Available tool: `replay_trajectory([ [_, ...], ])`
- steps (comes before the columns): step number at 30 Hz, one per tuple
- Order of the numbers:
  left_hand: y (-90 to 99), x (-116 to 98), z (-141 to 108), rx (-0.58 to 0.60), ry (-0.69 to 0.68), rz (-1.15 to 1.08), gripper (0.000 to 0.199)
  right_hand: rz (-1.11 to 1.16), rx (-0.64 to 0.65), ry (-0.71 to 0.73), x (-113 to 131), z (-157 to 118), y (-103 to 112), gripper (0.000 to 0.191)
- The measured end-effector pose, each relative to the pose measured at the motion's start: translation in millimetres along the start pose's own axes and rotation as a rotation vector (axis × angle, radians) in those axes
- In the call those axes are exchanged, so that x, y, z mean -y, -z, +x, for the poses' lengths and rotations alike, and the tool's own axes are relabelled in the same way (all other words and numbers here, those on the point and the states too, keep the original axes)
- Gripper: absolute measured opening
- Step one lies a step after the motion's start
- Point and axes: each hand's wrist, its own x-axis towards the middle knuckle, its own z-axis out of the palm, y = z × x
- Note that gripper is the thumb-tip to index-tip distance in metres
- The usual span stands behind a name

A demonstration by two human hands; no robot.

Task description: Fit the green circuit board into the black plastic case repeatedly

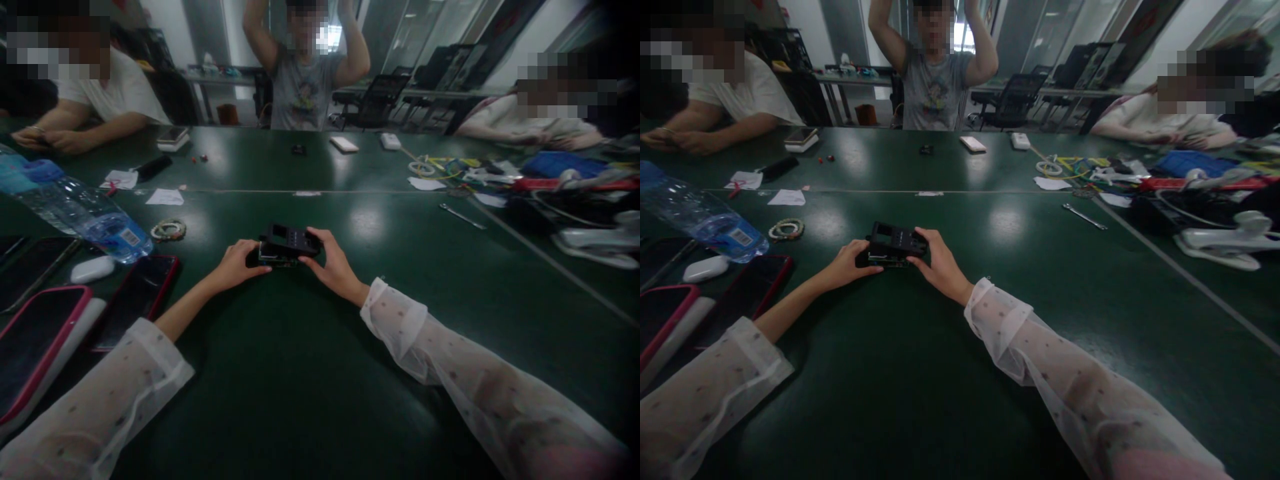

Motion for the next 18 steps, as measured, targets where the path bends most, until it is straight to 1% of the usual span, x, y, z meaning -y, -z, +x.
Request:
replay_trajectory([
  [2, 0.0, 0.3, 0.0, 0.001, 0.002, -0.002, 0.050, -0.004, 0.045, 0.014, 0.5, 0.4, 0.5, 0.058],
  [6, 0.7, -0.7, -0.5, -0.007, 0.028, -0.031, 0.056, 0.000, 0.106, 0.037, 1.3, 0.5, 0.7, 0.058],
  [11, 0.8, -3.3, -1.3, -0.009, 0.059, -0.043, 0.068, 0.007, 0.140, 0.027, 1.3, 0.6, -0.4, 0.059],
  [15, 0.7, -4.9, -1.5, -0.038, 0.043, -0.077, 0.079, -0.004, 0.169, -0.001, 1.2, 1.4, -0.3, 0.059],
  [18, 0.9, -5.7, -1.5, -0.043, 0.042, -0.086, 0.083, -0.018, 0.180, -0.012, 1.4, 2.1, 0.2, 0.059],
])
